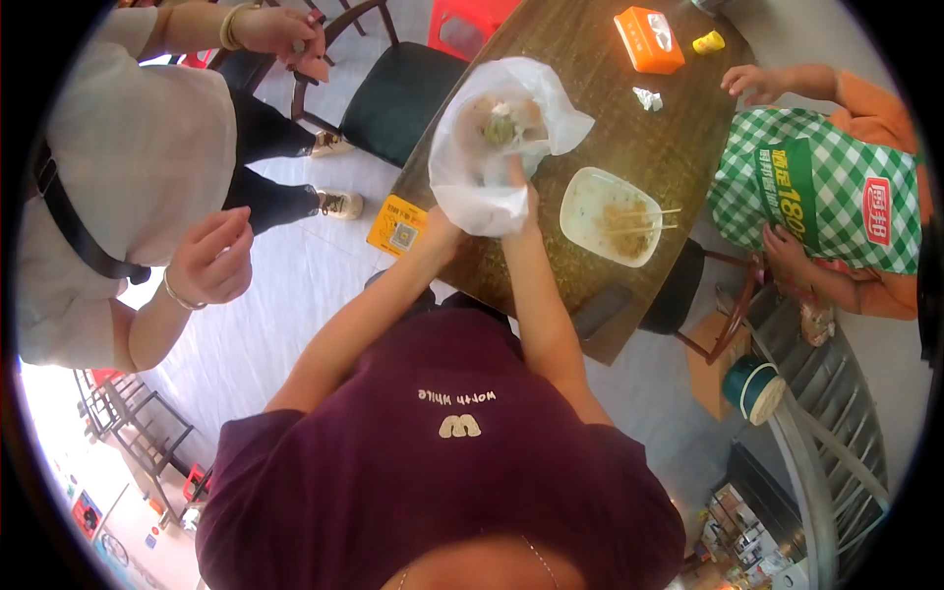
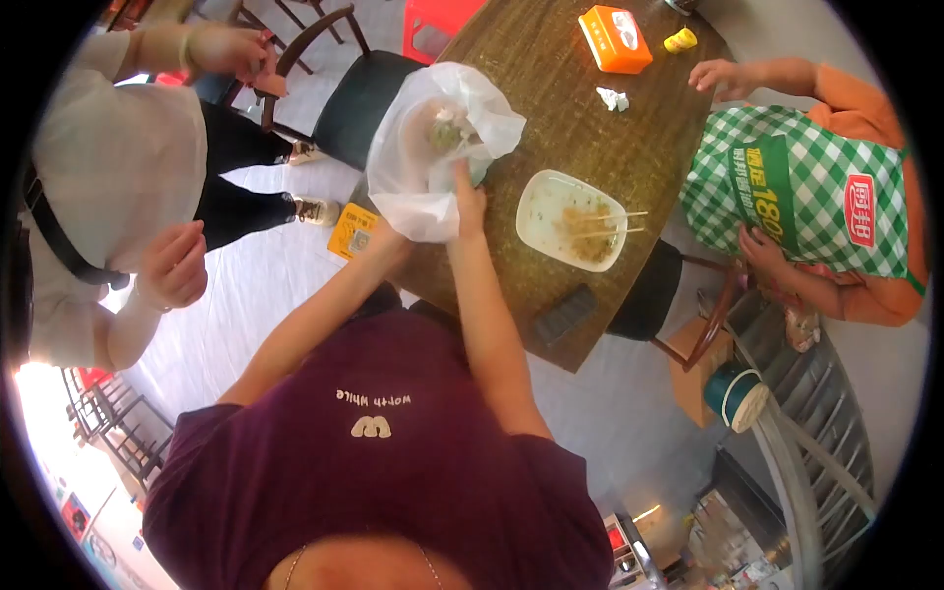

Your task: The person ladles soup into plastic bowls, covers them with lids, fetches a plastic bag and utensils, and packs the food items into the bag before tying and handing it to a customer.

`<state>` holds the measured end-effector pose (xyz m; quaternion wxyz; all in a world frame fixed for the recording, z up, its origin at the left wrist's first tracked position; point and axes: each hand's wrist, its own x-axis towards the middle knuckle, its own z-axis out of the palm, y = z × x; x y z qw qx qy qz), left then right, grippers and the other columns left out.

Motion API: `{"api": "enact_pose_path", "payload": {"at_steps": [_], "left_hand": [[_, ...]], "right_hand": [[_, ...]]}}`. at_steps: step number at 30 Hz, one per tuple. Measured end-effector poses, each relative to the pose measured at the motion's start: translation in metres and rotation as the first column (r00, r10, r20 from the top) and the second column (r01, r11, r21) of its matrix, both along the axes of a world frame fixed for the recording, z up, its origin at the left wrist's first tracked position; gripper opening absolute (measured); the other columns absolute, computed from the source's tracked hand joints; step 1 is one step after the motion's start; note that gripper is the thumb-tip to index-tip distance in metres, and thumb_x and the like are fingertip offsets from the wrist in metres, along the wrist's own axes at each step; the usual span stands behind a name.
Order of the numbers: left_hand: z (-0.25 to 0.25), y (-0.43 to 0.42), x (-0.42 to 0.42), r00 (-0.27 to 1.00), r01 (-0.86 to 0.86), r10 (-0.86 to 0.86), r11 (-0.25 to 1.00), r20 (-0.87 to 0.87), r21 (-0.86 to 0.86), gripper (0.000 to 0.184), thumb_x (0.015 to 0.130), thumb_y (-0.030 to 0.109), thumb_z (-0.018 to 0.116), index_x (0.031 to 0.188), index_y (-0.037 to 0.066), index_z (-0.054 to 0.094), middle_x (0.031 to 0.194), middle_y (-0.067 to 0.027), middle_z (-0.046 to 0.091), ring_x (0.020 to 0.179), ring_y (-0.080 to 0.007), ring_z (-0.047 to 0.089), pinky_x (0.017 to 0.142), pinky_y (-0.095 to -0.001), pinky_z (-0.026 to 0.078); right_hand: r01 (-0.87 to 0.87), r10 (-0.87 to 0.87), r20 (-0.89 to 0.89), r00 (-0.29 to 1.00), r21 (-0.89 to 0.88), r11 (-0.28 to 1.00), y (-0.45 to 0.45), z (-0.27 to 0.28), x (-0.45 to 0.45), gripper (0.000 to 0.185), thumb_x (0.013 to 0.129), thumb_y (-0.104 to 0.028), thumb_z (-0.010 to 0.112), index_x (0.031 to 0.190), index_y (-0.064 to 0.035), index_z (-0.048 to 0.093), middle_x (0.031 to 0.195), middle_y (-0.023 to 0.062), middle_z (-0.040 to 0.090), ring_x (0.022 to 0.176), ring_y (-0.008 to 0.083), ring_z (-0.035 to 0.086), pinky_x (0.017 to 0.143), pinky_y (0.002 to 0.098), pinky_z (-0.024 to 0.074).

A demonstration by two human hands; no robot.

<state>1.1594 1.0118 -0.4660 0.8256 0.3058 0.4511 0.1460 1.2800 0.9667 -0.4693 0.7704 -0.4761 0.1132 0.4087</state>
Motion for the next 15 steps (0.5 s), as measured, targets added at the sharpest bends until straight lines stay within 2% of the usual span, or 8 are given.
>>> {"api": "enact_pose_path", "payload": {"at_steps": [1, 3, 4, 6, 9, 10, 12, 15], "left_hand": [[0.009, 0.004, -0.012, 0.999, 0.052, -0.051, 0.998, 0.018, -0.044, 0.035, 0.083, 0.013, 0.055, 0.114, 0.000, 0.047, 0.112, -0.0121, 0.054, 0.096, -0.0191, 0.055, 0.078, -0.0334, 0.047], [0.028, 0.017, -0.053, 0.969, -0.074, 0.164, 0.905, -0.184, 0.419, 0.043, 0.078, 0.013, 0.061, 0.116, 0.001, 0.045, 0.113, -0.0130, 0.052, 0.103, -0.0200, 0.050, 0.086, -0.0346, 0.042], [0.062, 0.021, -0.048, 0.975, -0.027, 0.177, 0.702, -0.138, 0.712, 0.044, 0.077, 0.013, 0.061, 0.116, 0.001, 0.045, 0.110, -0.0128, 0.053, 0.103, -0.0206, 0.051, 0.087, -0.0352, 0.041], [0.164, 0.016, -0.029, 0.987, 0.058, 0.146, 0.093, -0.071, 0.994, 0.046, 0.076, 0.015, 0.061, 0.117, 0.002, 0.044, 0.103, -0.0122, 0.057, 0.102, -0.0220, 0.051, 0.089, -0.0364, 0.038], [0.183, 0.015, 0.003, 0.844, 0.429, -0.150, -0.386, -0.515, 0.816, 0.052, 0.068, 0.039, 0.069, 0.107, 0.007, 0.056, 0.096, -0.0115, 0.059, 0.100, -0.0258, 0.052, 0.099, -0.0425, 0.029], [0.189, 0.023, 0.003, 0.698, 0.566, -0.292, -0.334, -0.654, 0.753, 0.052, 0.066, 0.045, 0.068, 0.103, 0.008, 0.059, 0.092, -0.0100, 0.060, 0.098, -0.0247, 0.053, 0.100, -0.0435, 0.029], [0.203, 0.046, -0.004, 0.295, 0.795, -0.563, -0.304, -0.772, 0.525, 0.056, 0.063, 0.057, 0.066, 0.094, 0.010, 0.064, 0.084, -0.0070, 0.062, 0.094, -0.0225, 0.056, 0.102, -0.0454, 0.027], [0.196, 0.057, -0.021, 0.377, 0.467, -0.573, -0.561, -0.728, 0.683, 0.041, 0.064, 0.047, 0.070, 0.081, 0.011, 0.065, 0.070, -0.0028, 0.060, 0.083, -0.0202, 0.058, 0.103, -0.0457, 0.027]], "right_hand": [[-0.060, 0.074, 0.057, 0.996, -0.212, 0.975, -0.014, 0.041, 0.008, 0.054, 0.080, -0.021, 0.067, 0.119, 0.0071, 0.043, 0.113, 0.0128, 0.053, 0.100, 0.0190, 0.052, 0.082, 0.0313, 0.0439], [-0.011, 0.123, 0.385, 0.915, -0.280, 0.960, -0.051, 0.059, 0.025, 0.070, 0.077, -0.016, 0.070, 0.130, 0.0064, 0.029, 0.127, 0.0168, 0.041, 0.113, 0.0229, 0.044, 0.093, 0.0348, 0.0376], [0.230, 0.049, 0.678, 0.733, -0.316, 0.920, -0.051, 0.102, 0.025, 0.070, 0.077, -0.018, 0.069, 0.129, 0.0069, 0.031, 0.127, 0.0186, 0.040, 0.114, 0.0230, 0.044, 0.096, 0.0340, 0.0363], [0.177, 0.204, 0.945, 0.257, -0.253, 0.951, -0.037, 0.154, 0.046, 0.078, 0.070, -0.018, 0.074, 0.130, 0.0028, 0.029, 0.130, 0.0194, 0.035, 0.122, 0.0291, 0.034, 0.103, 0.0381, 0.0238], [0.182, 0.379, 0.882, -0.279, -0.339, 0.923, 0.031, 0.174, 0.072, 0.050, 0.070, -0.024, 0.072, 0.107, 0.0030, 0.051, 0.106, 0.0151, 0.051, 0.103, 0.0247, 0.046, 0.085, 0.0347, 0.0361], [0.201, 0.435, 0.824, -0.364, -0.386, 0.900, 0.048, 0.168, 0.084, 0.037, 0.074, -0.023, 0.068, 0.098, 0.0032, 0.056, 0.095, 0.0120, 0.057, 0.092, 0.0198, 0.053, 0.076, 0.0325, 0.0416], [-0.143, 0.526, 0.850, 0.029, -0.517, 0.844, 0.069, 0.190, 0.104, 0.026, 0.077, -0.021, 0.064, 0.088, 0.0024, 0.058, 0.080, 0.0064, 0.057, 0.076, 0.0159, 0.053, 0.067, 0.0299, 0.0427], [-0.649, 0.721, 0.589, 0.365, -0.394, 0.651, 0.082, 0.206, 0.136, 0.017, 0.078, -0.017, 0.061, 0.083, -0.0009, 0.059, 0.066, -0.0010, 0.055, 0.057, 0.0090, 0.049, 0.054, 0.0238, 0.0410]]}}
